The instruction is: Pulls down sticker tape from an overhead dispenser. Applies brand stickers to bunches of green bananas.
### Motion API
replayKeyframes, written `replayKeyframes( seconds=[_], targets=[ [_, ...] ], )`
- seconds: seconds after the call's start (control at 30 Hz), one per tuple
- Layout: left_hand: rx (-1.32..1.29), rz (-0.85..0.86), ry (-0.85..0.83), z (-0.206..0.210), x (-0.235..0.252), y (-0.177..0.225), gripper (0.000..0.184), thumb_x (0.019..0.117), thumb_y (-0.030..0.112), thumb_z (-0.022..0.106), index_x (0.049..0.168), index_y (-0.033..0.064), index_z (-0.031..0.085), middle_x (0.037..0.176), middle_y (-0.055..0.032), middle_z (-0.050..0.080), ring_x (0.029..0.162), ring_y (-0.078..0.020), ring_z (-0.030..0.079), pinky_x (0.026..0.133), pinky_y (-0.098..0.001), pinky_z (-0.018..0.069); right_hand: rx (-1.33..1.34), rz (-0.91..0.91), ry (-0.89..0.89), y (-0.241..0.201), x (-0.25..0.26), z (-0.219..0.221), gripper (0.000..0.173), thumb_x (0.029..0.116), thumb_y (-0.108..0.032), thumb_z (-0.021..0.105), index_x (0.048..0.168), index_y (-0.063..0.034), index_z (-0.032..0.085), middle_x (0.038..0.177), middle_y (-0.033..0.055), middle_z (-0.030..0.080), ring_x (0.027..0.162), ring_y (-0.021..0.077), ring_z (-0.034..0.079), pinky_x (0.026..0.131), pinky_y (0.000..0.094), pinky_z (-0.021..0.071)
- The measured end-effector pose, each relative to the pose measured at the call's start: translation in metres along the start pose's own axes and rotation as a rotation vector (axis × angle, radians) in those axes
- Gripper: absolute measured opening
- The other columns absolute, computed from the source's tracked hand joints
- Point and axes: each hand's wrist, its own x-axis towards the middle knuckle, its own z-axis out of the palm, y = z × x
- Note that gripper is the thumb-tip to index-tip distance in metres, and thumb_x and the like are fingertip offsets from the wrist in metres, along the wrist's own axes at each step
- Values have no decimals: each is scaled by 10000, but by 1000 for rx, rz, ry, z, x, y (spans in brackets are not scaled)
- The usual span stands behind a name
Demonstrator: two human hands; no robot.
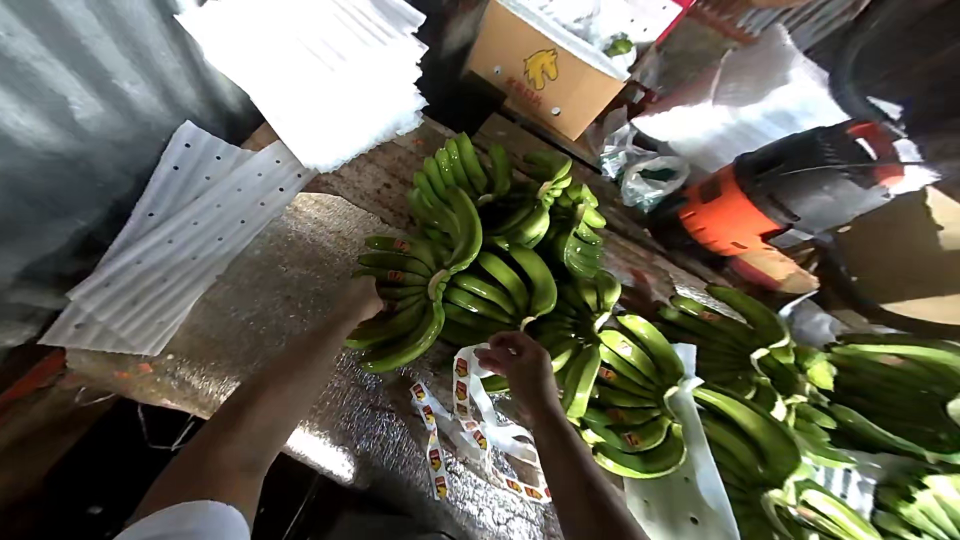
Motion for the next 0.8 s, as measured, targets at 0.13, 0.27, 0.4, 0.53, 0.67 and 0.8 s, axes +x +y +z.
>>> replayKeyframes(
  seconds=[0.13,0.27,0.4,0.53,0.67,0.8],
  targets=[
    [-122,641,119,23,-54,23,282,973,204,683,1160,-6,702,1186,-199,685,1150,-332,647,1033,-513,497,129,75,46,2,3,2,195,1039,-14,502,1198,78,568,1042,165,650,775,193,721,699,358,643],
    [-132,1047,238,72,-90,42,179,915,123,697,1062,56,773,1163,-138,718,1158,-314,651,1032,-559,452,255,128,92,-3,-1,7,141,1050,-13,472,1157,48,539,935,106,622,712,150,665,656,322,599],
    [-34,1101,499,89,-99,48,85,906,136,717,951,93,775,1005,-87,750,1001,-285,711,1026,-594,441,299,120,120,-5,-8,8,121,1042,6,478,1135,61,534,901,95,611,686,134,660,658,298,605],
    [27,1207,659,98,-97,45,138,874,47,694,938,142,771,972,-47,740,1000,-258,716,1090,-644,394,410,163,140,-1,-11,9,68,1046,5,461,1061,24,525,824,61,610,644,113,633,637,278,586],
    [43,1284,733,107,-94,38,115,922,65,658,953,127,750,982,-47,737,1014,-230,717,1128,-614,382,547,222,160,4,-17,12,81,1056,-8,431,1022,-11,504,776,27,586,628,89,605,628,251,561],
    [-1,1364,752,115,-88,33,132,964,78,601,946,124,723,1016,-60,735,1049,-220,706,1152,-538,386,660,320,208,3,-22,12,133,1063,-10,407,961,-43,486,685,-2,550,565,68,574,582,217,539]
  ],
)
